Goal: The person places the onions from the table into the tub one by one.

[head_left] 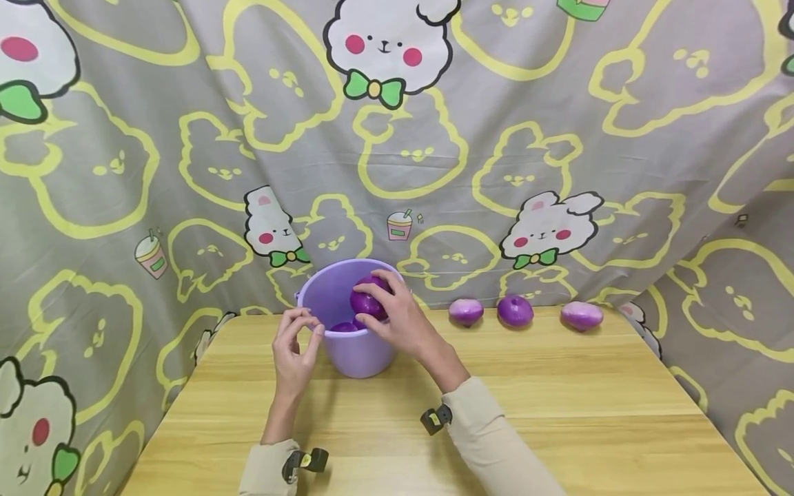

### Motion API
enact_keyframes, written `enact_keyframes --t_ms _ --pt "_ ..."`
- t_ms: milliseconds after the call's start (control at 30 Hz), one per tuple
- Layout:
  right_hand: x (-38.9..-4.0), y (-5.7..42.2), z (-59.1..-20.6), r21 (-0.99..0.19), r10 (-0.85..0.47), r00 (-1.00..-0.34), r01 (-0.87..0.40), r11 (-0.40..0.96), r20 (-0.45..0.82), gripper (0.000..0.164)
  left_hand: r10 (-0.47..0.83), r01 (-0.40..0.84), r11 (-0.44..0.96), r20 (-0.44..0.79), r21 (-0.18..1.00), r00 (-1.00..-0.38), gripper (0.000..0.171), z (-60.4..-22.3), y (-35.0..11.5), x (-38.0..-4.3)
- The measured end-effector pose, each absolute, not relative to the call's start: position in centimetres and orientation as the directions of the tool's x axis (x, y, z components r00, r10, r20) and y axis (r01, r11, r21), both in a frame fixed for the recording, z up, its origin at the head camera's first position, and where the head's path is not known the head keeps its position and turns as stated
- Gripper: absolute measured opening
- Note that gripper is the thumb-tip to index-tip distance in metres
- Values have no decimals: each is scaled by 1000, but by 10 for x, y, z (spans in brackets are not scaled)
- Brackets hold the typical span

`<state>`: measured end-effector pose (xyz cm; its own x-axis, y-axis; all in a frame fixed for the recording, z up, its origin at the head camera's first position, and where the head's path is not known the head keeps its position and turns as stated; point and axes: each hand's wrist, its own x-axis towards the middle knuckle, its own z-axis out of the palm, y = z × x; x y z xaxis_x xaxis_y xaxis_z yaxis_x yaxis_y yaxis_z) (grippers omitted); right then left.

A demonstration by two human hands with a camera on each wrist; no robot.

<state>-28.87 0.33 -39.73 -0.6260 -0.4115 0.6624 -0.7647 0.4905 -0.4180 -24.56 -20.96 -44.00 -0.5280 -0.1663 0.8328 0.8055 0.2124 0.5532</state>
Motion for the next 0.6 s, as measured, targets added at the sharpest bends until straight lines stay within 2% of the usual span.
enact_keyframes --t_ms 333,600 --pt "-289 0 -399 -389 -418 -625 -759 523 659 41 -166 812 212 839 544 -518 14 -461 -220 -263" --pt "-286 0 -402 -391 -417 -626 -759 520 659 34 -157 819 207 844 536 -513 15 -466 -223 -264"
